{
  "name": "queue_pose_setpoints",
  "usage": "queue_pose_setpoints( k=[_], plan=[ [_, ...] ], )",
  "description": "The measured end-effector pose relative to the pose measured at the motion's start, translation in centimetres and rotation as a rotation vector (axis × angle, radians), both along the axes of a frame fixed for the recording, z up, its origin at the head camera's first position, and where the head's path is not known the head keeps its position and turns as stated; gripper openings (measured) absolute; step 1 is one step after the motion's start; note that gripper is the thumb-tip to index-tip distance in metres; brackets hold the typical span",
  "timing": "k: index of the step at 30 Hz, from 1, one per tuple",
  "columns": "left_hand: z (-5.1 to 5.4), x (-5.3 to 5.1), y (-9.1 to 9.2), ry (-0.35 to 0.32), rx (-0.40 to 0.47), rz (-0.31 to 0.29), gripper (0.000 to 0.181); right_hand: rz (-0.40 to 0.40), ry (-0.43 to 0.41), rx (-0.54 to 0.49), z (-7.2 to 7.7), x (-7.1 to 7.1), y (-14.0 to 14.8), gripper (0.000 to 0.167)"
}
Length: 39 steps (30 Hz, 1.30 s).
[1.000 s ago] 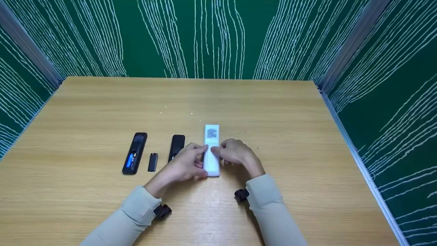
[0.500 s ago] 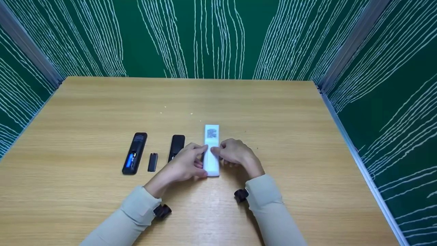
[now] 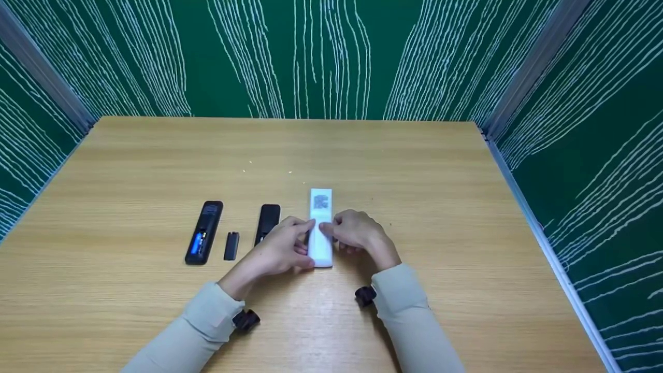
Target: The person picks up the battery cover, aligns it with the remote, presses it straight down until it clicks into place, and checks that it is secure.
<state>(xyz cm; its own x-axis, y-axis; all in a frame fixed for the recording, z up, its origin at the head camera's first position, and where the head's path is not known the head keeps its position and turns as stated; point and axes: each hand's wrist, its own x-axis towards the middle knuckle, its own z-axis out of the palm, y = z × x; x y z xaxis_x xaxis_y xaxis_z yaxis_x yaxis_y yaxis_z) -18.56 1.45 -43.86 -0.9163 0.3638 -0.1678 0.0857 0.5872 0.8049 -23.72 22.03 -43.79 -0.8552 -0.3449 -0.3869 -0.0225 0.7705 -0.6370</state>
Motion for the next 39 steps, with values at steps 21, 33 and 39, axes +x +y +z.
queue_pose_setpoints(
  k=[21, 33, 39],
  plan=[
    [0.07, 0.03, -0.05, -0.010, 0.020, -0.004, 0.094, -0.013, -0.006, 0.010, 0.17, 0.05, -0.16, 0.039],
    [0.01, 0.02, 0.07, -0.046, 0.025, 0.011, 0.095, -0.027, -0.014, 0.013, 0.05, 0.03, -0.21, 0.037],
    [0.05, 0.00, 0.05, -0.053, 0.023, 0.017, 0.096, -0.020, 0.002, 0.012, 0.00, 0.06, -0.26, 0.038]
  ],
)
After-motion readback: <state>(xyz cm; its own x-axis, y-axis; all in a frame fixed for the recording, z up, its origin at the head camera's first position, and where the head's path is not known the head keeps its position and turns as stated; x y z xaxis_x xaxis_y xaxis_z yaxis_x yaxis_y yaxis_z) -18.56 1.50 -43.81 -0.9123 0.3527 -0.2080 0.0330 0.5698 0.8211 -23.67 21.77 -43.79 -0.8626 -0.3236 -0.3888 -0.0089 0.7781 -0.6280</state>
